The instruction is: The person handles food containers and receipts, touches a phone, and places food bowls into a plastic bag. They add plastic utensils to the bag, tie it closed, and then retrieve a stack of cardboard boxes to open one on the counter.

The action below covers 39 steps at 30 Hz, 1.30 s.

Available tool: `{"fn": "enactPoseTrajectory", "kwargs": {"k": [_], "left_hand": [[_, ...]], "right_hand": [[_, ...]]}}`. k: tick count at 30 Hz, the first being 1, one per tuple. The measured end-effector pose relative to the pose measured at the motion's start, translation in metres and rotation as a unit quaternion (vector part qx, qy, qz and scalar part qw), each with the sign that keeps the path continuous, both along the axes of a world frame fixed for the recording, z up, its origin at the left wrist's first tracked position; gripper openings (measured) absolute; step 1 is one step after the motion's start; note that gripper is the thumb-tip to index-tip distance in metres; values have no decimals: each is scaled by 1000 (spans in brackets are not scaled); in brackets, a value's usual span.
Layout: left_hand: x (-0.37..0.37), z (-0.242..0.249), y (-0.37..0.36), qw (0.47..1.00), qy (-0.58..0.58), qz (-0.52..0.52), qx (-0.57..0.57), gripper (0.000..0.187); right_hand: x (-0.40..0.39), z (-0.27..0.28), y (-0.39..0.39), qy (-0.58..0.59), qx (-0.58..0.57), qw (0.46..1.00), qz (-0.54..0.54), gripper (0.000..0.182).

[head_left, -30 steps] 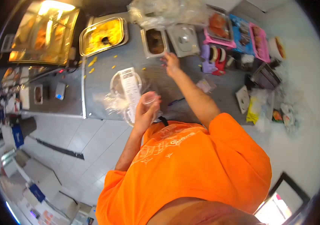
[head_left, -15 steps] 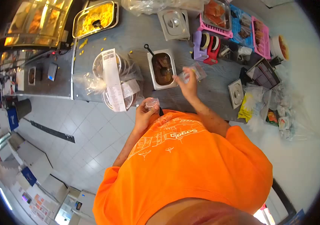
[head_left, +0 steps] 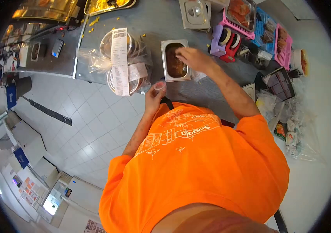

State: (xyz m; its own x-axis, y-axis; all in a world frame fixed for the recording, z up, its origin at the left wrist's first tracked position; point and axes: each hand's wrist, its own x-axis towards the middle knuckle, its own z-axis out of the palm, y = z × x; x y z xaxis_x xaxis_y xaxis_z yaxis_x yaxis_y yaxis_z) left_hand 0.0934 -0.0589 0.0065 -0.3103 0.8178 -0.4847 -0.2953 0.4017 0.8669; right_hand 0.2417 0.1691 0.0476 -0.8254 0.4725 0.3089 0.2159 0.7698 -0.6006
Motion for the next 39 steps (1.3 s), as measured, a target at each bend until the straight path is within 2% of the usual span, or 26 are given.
{"fn": "enactPoseTrajectory", "kwargs": {"k": [3,7,9,10,11,12,14,16,18,21,25,27,28,30,32,34,39], "left_hand": [[7,4,13,998,54,-7,15,37],[9,-1,17,997,69,-39,17,45],[9,5,17,991,116,-71,10,45],[8,4,17,991,117,-71,10,45],[7,3,17,989,126,-77,15,46],[7,2,17,987,135,-82,20,46],[5,0,17,988,131,-84,17,46],[3,-2,16,988,127,-85,13,45],[2,-6,15,988,134,-67,38,44],[0,-13,13,990,119,-44,59,42],[-3,-12,10,992,107,-43,56,42],[-4,-11,9,995,77,-51,42,42],[-3,-10,9,995,77,-50,42,42],[0,-8,9,998,43,-43,34,42],[4,-5,10,998,31,-33,36,42],[7,-4,10,999,20,-22,36,42],[10,-2,12,999,4,-23,34,45]], "right_hand": [[35,-5,-48,-1,-38,999,-7,14],[44,-15,-95,59,-58,991,-103,14],[36,-24,-109,91,-69,984,-136,13],[31,-28,-114,166,-201,940,-218,12],[29,-31,-117,236,-327,867,-293,12],[29,-31,-114,238,-326,867,-293,12],[34,-32,-99,313,-381,783,-379,12],[43,-48,-90,329,-398,770,-375,11],[49,-53,-86,359,-446,724,-385,15],[51,-54,-87,352,-468,713,-385,14],[45,-40,-91,353,-450,741,-352,12],[40,-30,-98,321,-366,817,-311,11],[38,-27,-103,320,-366,817,-310,11],[35,-23,-113,230,-295,888,-267,10],[33,-24,-118,232,-291,891,-261,12],[32,-25,-120,204,-228,921,-241,14],[31,-21,-122,190,-220,926,-240,14]]}}
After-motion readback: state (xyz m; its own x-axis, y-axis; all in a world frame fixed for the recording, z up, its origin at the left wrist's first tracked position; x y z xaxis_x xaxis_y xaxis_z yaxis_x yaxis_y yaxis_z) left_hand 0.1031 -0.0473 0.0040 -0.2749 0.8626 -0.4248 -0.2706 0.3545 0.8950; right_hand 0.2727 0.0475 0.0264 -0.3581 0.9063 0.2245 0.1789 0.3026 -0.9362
